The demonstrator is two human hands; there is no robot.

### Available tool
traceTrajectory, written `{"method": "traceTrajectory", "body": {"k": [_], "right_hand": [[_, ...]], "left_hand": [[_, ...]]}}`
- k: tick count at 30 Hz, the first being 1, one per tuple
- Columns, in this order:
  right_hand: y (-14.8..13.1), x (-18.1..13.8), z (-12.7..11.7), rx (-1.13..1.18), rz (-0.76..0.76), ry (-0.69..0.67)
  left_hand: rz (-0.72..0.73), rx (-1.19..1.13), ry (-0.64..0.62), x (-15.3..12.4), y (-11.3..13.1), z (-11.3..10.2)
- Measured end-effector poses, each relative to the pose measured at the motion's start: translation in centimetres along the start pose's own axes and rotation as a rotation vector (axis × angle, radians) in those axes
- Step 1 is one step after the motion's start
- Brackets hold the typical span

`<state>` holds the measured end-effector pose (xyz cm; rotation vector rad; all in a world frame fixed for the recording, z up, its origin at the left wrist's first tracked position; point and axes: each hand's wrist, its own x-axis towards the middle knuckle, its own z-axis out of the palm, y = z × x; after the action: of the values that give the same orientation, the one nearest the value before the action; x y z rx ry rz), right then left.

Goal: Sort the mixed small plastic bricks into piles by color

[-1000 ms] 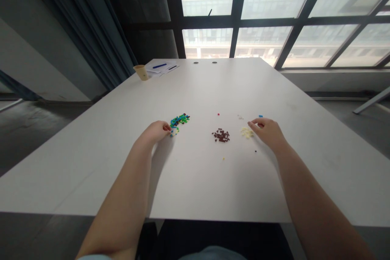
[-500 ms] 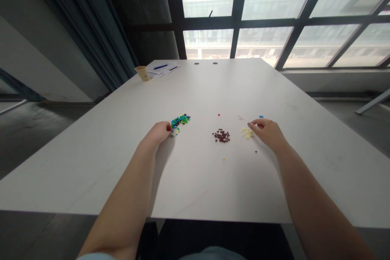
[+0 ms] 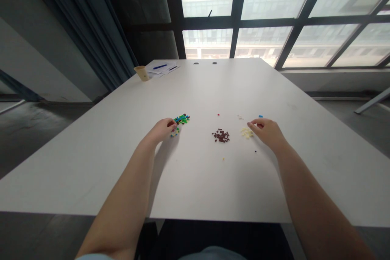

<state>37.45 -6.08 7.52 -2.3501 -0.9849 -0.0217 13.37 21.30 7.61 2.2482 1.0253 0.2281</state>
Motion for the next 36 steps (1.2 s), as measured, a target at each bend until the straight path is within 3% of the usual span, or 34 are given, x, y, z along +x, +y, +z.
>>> {"method": "traceTrajectory", "body": {"k": [3,7,11,16,19,25,36], "right_hand": [[-0.1,-0.1,0.2,0.007,-0.014,0.000],[-0.8,-0.3,0.8,0.016,-0.098,0.002],[-2.6,-1.0,2.0,0.080,-0.234,-0.012],[-5.2,-2.4,3.5,0.134,-0.497,0.093],[-6.0,-3.1,3.7,0.186,-0.574,0.149],[-6.5,-3.5,3.2,0.273,-0.625,0.236],[-7.1,-4.0,3.5,0.314,-0.658,0.221]], "left_hand": [[-0.060,-0.576,-0.128,-0.8,1.8,1.0],[-0.198,-1.294,-0.399,-2.4,4.8,3.2],[-0.376,-1.676,-0.577,-4.0,7.2,5.1],[-0.484,-1.749,-0.564,-5.1,8.5,6.5],[-0.495,-1.741,-0.568,-5.4,8.7,6.9],[-0.494,-1.693,-0.564,-5.4,8.5,7.1],[-0.352,-1.574,-0.680,-5.7,7.9,7.8]]}}
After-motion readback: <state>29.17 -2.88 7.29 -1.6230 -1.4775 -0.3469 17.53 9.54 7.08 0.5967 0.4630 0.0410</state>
